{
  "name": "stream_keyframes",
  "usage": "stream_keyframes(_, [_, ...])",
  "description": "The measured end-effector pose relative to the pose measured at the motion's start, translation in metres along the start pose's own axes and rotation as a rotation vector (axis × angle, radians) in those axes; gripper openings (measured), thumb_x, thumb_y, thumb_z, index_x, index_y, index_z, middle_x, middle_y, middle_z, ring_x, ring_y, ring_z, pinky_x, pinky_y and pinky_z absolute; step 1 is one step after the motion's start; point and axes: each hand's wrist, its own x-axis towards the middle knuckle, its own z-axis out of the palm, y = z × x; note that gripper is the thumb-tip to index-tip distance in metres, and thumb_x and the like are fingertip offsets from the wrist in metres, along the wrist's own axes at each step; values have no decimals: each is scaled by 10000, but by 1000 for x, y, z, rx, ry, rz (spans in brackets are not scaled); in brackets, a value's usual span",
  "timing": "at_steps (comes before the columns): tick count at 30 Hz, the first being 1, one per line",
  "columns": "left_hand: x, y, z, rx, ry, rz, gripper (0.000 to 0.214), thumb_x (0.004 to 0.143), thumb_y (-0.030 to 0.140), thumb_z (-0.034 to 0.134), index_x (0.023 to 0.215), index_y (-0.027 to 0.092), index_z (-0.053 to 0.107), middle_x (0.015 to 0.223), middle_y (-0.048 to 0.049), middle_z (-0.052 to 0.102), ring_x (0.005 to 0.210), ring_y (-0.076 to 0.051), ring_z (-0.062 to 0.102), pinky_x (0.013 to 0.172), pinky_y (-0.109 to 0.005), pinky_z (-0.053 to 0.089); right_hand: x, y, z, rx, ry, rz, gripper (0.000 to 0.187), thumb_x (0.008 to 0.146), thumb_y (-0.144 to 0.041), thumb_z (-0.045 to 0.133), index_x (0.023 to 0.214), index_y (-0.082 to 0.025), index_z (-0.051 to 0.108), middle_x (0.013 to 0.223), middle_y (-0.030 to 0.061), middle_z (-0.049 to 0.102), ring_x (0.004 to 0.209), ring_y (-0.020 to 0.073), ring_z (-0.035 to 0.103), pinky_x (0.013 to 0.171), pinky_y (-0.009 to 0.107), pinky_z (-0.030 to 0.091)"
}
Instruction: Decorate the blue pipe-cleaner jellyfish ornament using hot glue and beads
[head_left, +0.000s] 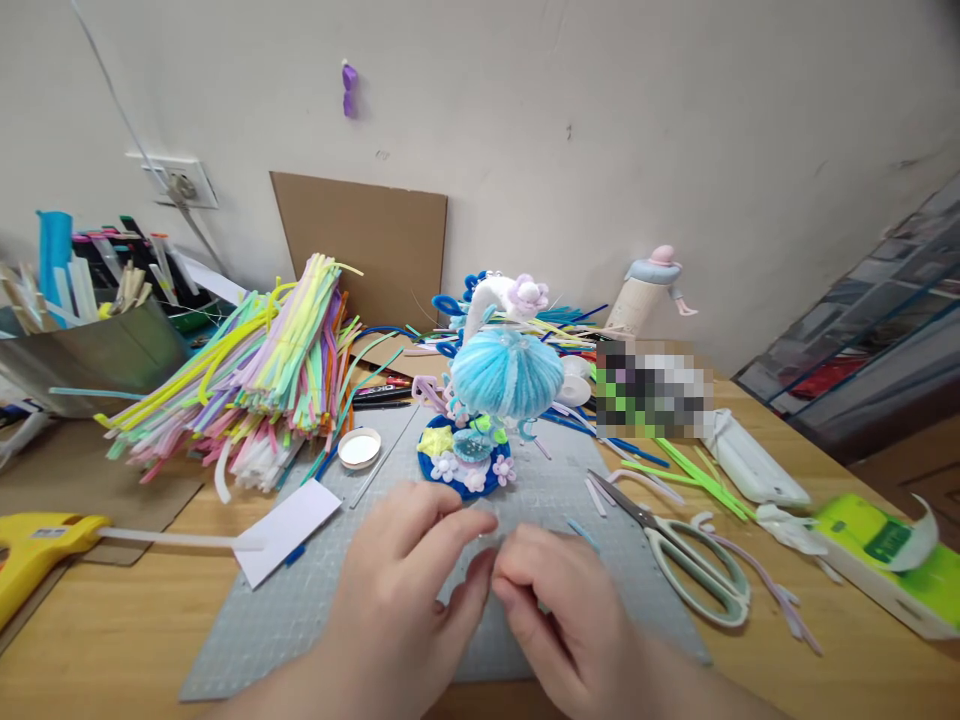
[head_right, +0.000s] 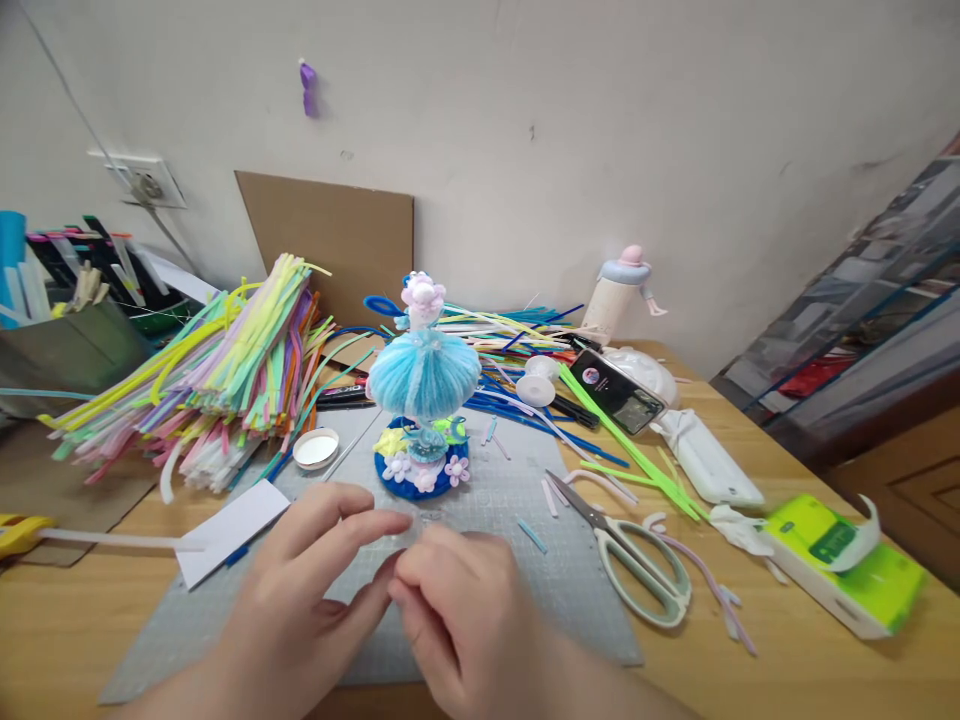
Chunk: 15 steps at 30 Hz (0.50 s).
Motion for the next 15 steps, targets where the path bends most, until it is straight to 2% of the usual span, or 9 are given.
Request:
stream_keyframes(2, [1, 0, -1, -15, -19, -5, 223, 752, 72, 600, 936, 197, 595, 882, -32, 561, 823, -142, 544, 711, -259, 455, -1, -2, 1, 18, 21, 9, 119, 847, -98, 423, 806, -209, 427, 668, -25, 451, 598, 108, 435, 556, 242, 325])
stream_keyframes(6, [1, 2, -3, -115, -37, -27, 207, 750, 60, 591, 918, 181, 587, 893, -45, 573, 846, -139, 556, 731, -246, 472, -3, 1, 1, 82, 132, 190, 169, 877, -153, 400, 717, -210, 399, 621, -41, 400, 549, 98, 401, 523, 235, 310])
stream_keyframes(10, [-1, 7, -6, -268, -85, 5, 252, 745, 34, 523, 956, 160, 576, 899, -72, 584, 854, -150, 566, 736, -258, 495, -1, 2, 1, 60, 61, 307, 147, 845, -249, 497, 715, -206, 445, 609, -45, 429, 539, 97, 405, 499, 228, 312])
stream_keyframes(15, [-1, 10, -6, -320, -78, 18, 259, 736, 1, 496, 926, 161, 568, 837, -64, 597, 804, -143, 567, 698, -247, 494, 2, -8, 3, 0, 68, 343, 113, 784, -162, 523, 689, -200, 473, 568, -55, 445, 495, 81, 415, 468, 198, 322])
